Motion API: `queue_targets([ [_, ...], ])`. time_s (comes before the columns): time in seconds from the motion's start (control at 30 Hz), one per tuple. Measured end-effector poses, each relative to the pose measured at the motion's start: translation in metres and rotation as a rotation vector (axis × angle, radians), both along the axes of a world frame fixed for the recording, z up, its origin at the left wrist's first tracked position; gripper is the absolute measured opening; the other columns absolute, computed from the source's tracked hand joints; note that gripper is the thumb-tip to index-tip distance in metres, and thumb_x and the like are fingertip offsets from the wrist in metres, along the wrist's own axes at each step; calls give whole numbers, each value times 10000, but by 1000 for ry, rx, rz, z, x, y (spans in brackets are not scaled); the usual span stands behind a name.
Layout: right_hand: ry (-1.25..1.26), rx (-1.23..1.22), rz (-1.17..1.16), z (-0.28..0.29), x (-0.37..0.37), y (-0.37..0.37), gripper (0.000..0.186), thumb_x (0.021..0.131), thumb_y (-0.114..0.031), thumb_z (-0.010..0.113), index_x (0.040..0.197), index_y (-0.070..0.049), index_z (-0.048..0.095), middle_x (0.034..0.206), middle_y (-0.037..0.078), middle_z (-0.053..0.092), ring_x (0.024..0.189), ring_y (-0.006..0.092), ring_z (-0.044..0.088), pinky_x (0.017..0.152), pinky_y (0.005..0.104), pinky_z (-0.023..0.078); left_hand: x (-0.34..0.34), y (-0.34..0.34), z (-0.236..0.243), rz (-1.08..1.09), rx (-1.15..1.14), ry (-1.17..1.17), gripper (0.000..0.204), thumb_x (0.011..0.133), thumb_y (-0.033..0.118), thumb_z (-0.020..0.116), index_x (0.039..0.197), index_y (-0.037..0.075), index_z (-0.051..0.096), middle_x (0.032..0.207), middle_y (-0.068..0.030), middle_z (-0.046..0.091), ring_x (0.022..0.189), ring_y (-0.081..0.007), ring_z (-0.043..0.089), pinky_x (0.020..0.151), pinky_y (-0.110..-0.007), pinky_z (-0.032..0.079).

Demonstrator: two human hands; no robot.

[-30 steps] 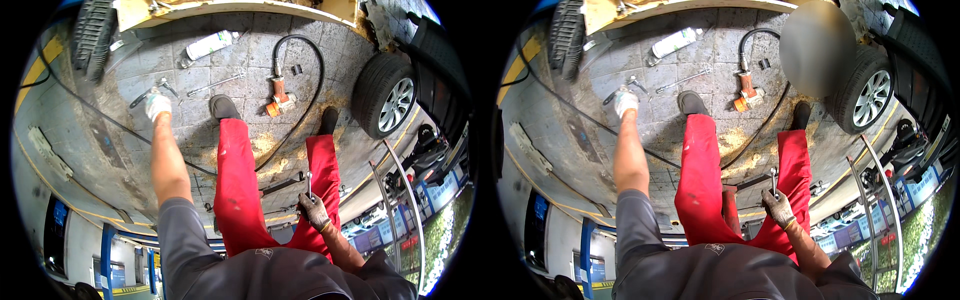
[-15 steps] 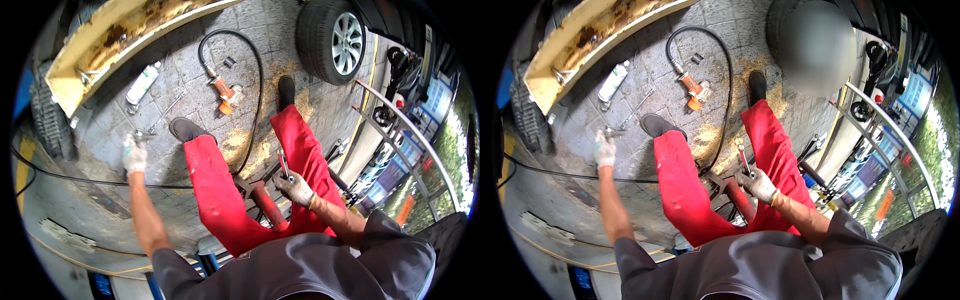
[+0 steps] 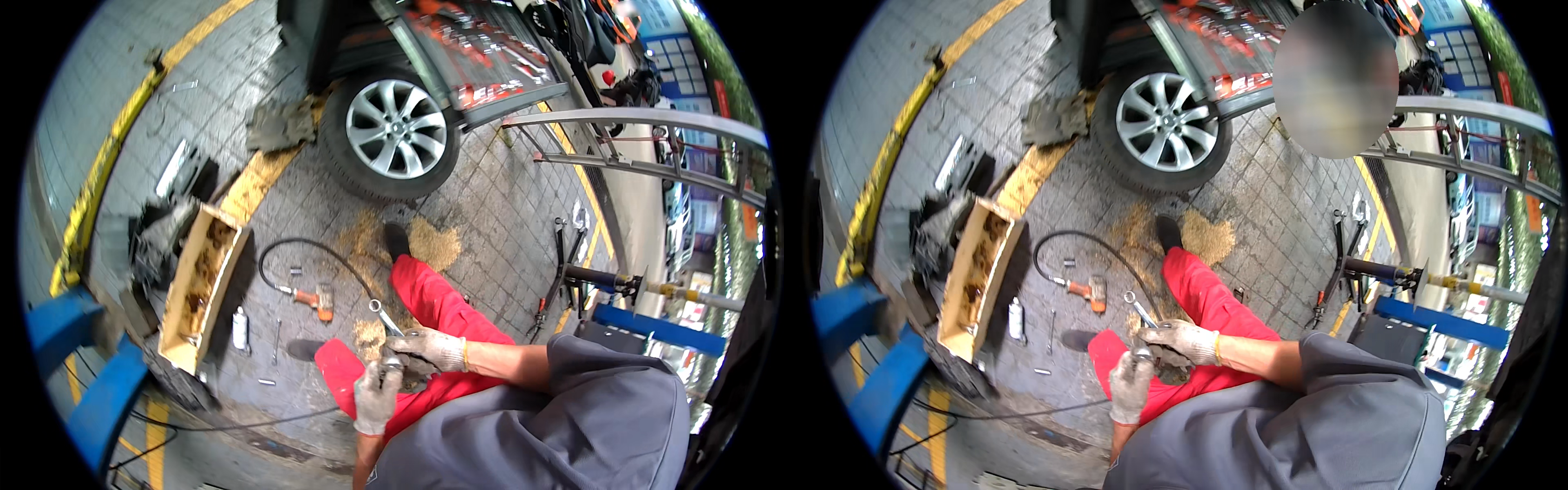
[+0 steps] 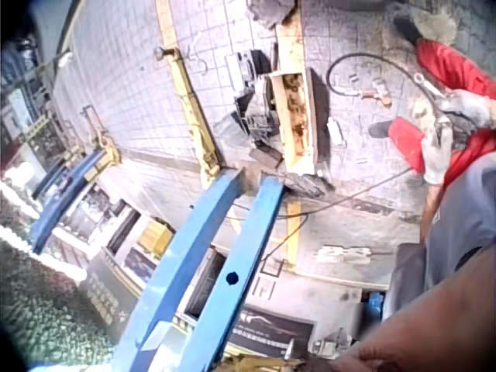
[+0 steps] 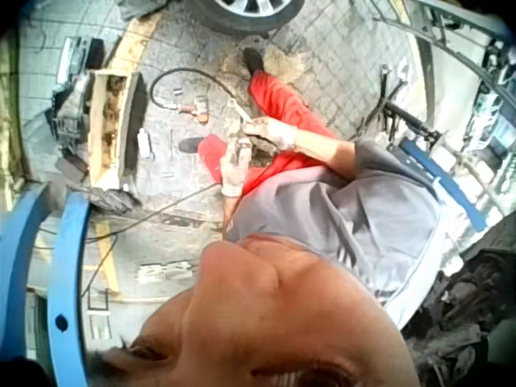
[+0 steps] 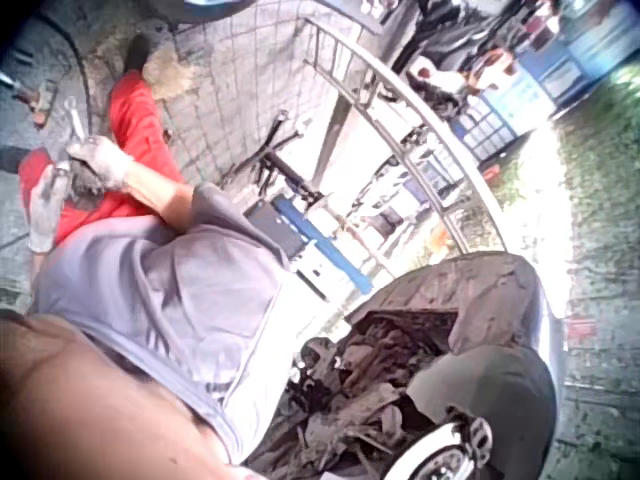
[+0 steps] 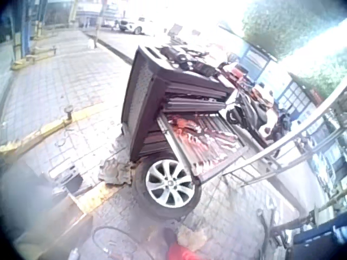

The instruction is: The person works under a lifted vehicle, using a pneumatic impact wrench to remove bolts from the suspension assembly. They then use a wrench to tighten bolts by hand and organize tools in a toolbox.

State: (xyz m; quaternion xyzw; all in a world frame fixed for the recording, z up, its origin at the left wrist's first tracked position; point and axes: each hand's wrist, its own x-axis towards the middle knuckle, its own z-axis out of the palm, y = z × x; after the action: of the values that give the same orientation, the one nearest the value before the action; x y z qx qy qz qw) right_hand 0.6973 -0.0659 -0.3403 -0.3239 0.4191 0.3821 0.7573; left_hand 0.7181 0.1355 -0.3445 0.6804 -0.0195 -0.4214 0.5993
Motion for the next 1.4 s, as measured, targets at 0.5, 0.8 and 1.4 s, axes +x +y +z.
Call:
queue_targets([
  [0.5, -229, 84, -155, 109, 8, -217, 337, 1054, -391, 531, 1038, -71, 635, 613, -20, 487, 478, 71, 412, 447, 253, 335, 58, -223, 123, -264, -32, -439, 127, 828, 93, 769, 906, 52, 679, 696, -88, 651, 600, -210, 654, 573, -330, 508],
  [0.8, -245, -85, -520, 136, 9, -280, 308, 1039, -393, 547, 1035, -93, 619, 724, 23, 556, 506, 112, 459, 442, 278, 396, 130, -277, 147, -281, -205, -313, 217, 763, 53, 806, 927, 60, 665, 761, -32, 660, 639, -141, 639, 597, -301, 519],
  [1.4, -418, -159, -684, 133, 19, -419, 429, 993, -260, 654, 1313, -18, 503, 1036, 151, 683, 700, 164, 655, 474, 253, 481, 481, -530, 72, 1013, -763, 232, 367, 1000, 484, 600, 1130, 142, 572, 1060, -49, 651, 631, -102, 502, 447, -185, 340],
])
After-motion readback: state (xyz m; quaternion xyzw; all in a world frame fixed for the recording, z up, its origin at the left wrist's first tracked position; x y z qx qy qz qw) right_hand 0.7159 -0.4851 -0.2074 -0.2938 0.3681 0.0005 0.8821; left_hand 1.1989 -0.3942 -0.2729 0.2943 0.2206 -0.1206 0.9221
